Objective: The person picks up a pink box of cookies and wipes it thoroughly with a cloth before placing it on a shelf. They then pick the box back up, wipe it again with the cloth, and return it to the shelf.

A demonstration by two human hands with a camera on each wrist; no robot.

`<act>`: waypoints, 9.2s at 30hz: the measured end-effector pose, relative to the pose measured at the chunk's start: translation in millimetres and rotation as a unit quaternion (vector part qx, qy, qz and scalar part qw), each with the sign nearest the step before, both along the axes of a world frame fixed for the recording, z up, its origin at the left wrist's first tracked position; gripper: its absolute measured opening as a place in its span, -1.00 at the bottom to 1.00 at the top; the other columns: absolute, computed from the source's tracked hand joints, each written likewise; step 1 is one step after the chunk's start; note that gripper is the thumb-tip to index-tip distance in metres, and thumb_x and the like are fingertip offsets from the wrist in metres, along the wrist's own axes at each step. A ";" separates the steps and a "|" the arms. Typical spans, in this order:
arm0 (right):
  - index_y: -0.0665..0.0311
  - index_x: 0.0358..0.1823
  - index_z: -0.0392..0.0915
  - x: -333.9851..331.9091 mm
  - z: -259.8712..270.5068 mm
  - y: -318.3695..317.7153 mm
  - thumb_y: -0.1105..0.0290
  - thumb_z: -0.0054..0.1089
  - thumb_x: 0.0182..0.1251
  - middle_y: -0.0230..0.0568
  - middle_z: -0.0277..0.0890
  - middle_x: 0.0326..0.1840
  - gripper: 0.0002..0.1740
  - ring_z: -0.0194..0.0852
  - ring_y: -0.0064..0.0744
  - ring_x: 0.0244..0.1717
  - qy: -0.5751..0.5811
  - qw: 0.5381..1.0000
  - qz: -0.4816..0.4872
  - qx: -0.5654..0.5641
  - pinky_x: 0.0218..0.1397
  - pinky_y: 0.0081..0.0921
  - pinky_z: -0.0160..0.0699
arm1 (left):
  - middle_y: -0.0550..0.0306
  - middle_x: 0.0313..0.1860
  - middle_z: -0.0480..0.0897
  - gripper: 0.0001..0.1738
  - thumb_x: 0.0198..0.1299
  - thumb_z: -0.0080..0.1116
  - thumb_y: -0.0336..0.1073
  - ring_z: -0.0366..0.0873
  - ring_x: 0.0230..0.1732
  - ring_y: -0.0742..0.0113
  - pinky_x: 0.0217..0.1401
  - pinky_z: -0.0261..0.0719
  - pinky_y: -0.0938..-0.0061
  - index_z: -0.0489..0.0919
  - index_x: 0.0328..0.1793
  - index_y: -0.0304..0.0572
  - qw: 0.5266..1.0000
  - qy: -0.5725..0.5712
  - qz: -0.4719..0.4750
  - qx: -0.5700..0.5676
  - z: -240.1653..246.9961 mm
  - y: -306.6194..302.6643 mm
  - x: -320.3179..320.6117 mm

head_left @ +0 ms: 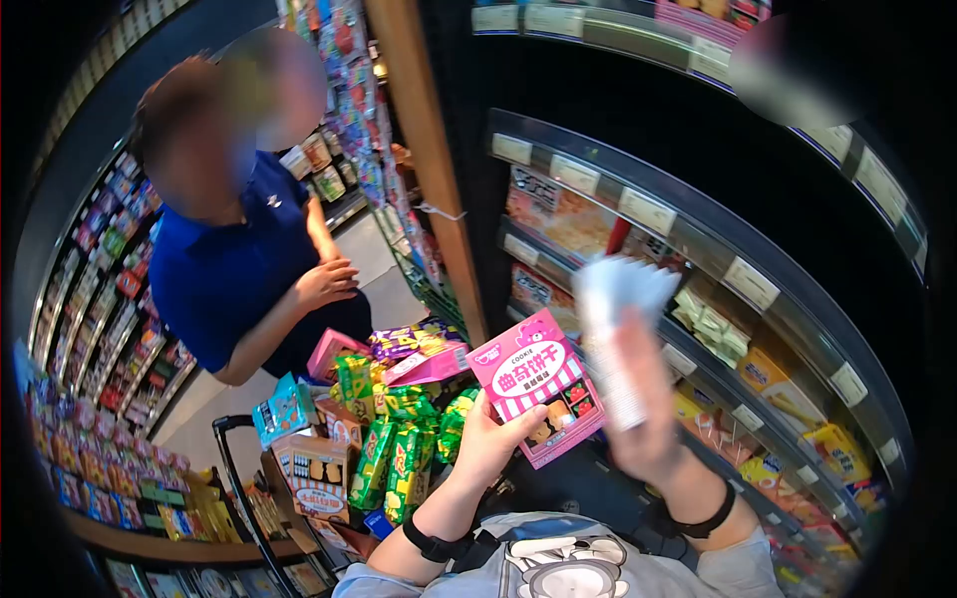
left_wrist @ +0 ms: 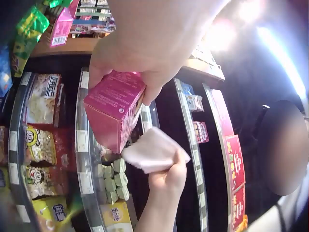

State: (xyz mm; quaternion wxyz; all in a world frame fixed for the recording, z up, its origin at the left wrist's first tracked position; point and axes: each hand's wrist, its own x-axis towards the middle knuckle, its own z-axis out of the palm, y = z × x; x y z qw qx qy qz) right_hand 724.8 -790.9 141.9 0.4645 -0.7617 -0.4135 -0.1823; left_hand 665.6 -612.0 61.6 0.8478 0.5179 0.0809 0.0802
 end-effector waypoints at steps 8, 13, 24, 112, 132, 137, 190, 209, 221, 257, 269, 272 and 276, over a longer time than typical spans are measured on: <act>0.02 0.43 0.21 -10.3 -21.3 13.6 0.24 0.11 0.14 -0.30 0.03 0.54 -0.27 -0.08 -0.17 0.53 -0.046 0.958 0.036 -0.281 0.53 0.07 -0.31 | 0.01 0.20 0.48 -0.41 0.13 0.22 -0.39 0.48 0.18 0.25 0.22 0.44 0.35 0.32 0.31 -0.30 0.984 -0.055 -0.022 0.167 -3.8 -27.1 5.3; 0.16 0.38 0.26 14.3 -19.9 -17.2 0.25 0.03 0.32 -0.08 0.07 0.50 -0.42 -0.02 0.03 0.49 -0.010 0.965 -0.098 -0.241 0.49 -0.03 -0.10 | 0.08 0.18 0.50 -0.36 0.09 0.29 -0.42 0.48 0.17 0.35 0.24 0.43 0.39 0.30 0.30 -0.30 0.994 -0.016 -0.099 0.035 -1.1 -19.6 4.1; 0.42 0.13 0.41 -3.8 12.2 -29.1 0.44 -0.03 0.33 0.08 0.39 0.19 -0.63 0.41 -0.12 0.18 0.134 0.990 0.026 0.026 0.22 -0.34 0.37 | -0.01 0.18 0.51 -0.28 0.15 0.28 -0.09 0.54 0.15 0.21 0.18 0.55 0.27 0.28 0.34 -0.28 0.960 -0.007 -0.222 -0.173 -18.3 22.4 3.0; 0.19 0.17 0.48 -36.6 -37.8 17.4 0.40 0.21 0.10 -0.23 0.48 0.23 -0.48 0.34 -0.23 0.32 -0.052 0.970 0.197 -0.134 0.39 -0.08 0.07 | -0.07 0.15 0.55 -0.42 0.35 -0.19 0.10 0.54 0.09 -0.05 0.14 0.55 0.10 0.44 0.26 -0.17 0.849 -0.031 -0.208 -0.484 -7.7 20.9 28.1; 0.40 -0.07 0.52 -16.9 -45.9 -12.7 0.31 -0.03 0.39 -0.23 0.56 -0.15 -0.70 0.49 -0.50 -0.13 0.425 0.856 -0.004 0.295 -0.04 -0.52 0.42 | -0.06 -0.16 0.66 -0.58 0.35 -0.06 -0.03 0.66 -0.10 0.08 -0.15 0.72 0.28 0.55 0.01 -0.24 0.821 0.051 -0.086 -0.562 22.5 20.5 14.2; 0.37 0.11 0.44 -5.6 -53.0 10.7 0.24 -0.06 0.47 -0.17 0.53 0.04 -0.62 0.48 -0.40 0.07 0.591 0.706 0.065 0.384 0.16 -0.42 0.40 | 0.02 0.20 0.49 -0.47 0.37 -0.08 -0.05 0.49 0.19 0.20 0.28 0.42 0.31 0.28 0.35 -0.21 0.958 0.044 0.079 -0.271 14.4 11.1 -10.2; -0.03 0.40 0.24 -130.4 -13.5 209.9 0.24 0.20 0.10 -0.24 0.10 0.49 -0.25 0.05 -0.10 0.47 -0.121 0.833 0.487 -0.231 0.43 0.02 -0.07 | -0.11 0.33 0.39 -0.26 0.31 -0.21 0.16 0.42 0.28 0.02 0.30 0.45 0.17 0.21 0.43 -0.24 0.942 -0.037 0.154 -0.296 -30.8 161.4 -210.5; 0.12 0.12 0.51 -72.3 -6.8 191.8 0.41 0.32 -0.11 -0.30 0.53 -0.10 -0.39 0.46 -0.22 -0.10 -0.120 0.903 0.402 -0.093 -0.07 -0.29 0.43 | 0.08 0.22 0.49 -0.26 0.22 0.12 0.10 0.47 0.19 0.30 0.33 0.36 0.35 0.30 0.36 -0.26 0.946 0.090 0.261 -0.171 63.9 81.1 -229.0; 0.23 0.09 0.57 -114.3 82.2 229.6 0.38 0.28 -0.17 -0.47 0.23 -0.61 -0.38 0.20 -0.45 -0.59 -0.238 0.825 0.510 -0.044 -0.46 -0.49 0.17 | 0.02 0.25 0.45 -0.36 0.26 0.01 0.03 0.40 0.26 0.27 0.38 0.30 0.31 0.28 0.38 -0.14 0.929 0.009 0.204 -0.309 -10.0 104.1 -259.2; 0.02 0.27 0.36 -84.7 -34.2 191.0 0.41 0.34 -0.03 -0.14 0.30 0.29 -0.28 0.29 -0.01 0.24 -0.063 0.895 0.418 -0.141 0.27 -0.15 0.29 | -0.13 0.36 0.33 -0.18 0.27 0.07 0.05 0.39 0.31 0.09 0.34 0.39 0.18 0.07 0.48 -0.28 0.962 0.045 0.122 -0.242 -29.4 111.0 -229.9; 0.40 0.16 0.40 -65.7 8.9 203.3 0.52 0.03 0.32 -0.03 0.45 0.10 -0.63 0.41 -0.23 0.15 0.252 0.893 0.360 0.100 0.24 -0.37 0.32 | -0.13 0.35 0.35 -0.13 0.21 0.12 0.09 0.38 0.31 0.07 0.33 0.40 0.16 0.09 0.47 -0.27 0.956 0.014 0.145 -0.255 -42.2 113.5 -242.7; 0.34 0.17 0.42 -73.6 -11.5 211.6 0.54 0.26 0.05 0.13 0.32 0.24 -0.44 0.24 0.10 0.31 0.037 0.915 0.400 0.040 0.39 -0.11 0.13 | -0.13 0.34 0.35 -0.12 0.19 0.13 0.11 0.38 0.31 0.07 0.33 0.40 0.16 0.09 0.47 -0.27 0.957 0.020 0.132 -0.258 -48.0 110.2 -238.5; 0.05 0.47 0.10 -102.4 -24.7 212.9 0.36 0.21 0.11 -0.12 -0.03 0.54 -0.16 -0.14 0.13 0.52 -0.007 0.870 0.458 -0.183 0.44 0.16 -0.12 | -0.13 0.34 0.35 -0.11 0.17 0.15 0.12 0.38 0.31 0.06 0.33 0.40 0.15 0.10 0.46 -0.27 0.954 0.028 0.133 -0.268 -51.6 111.6 -245.7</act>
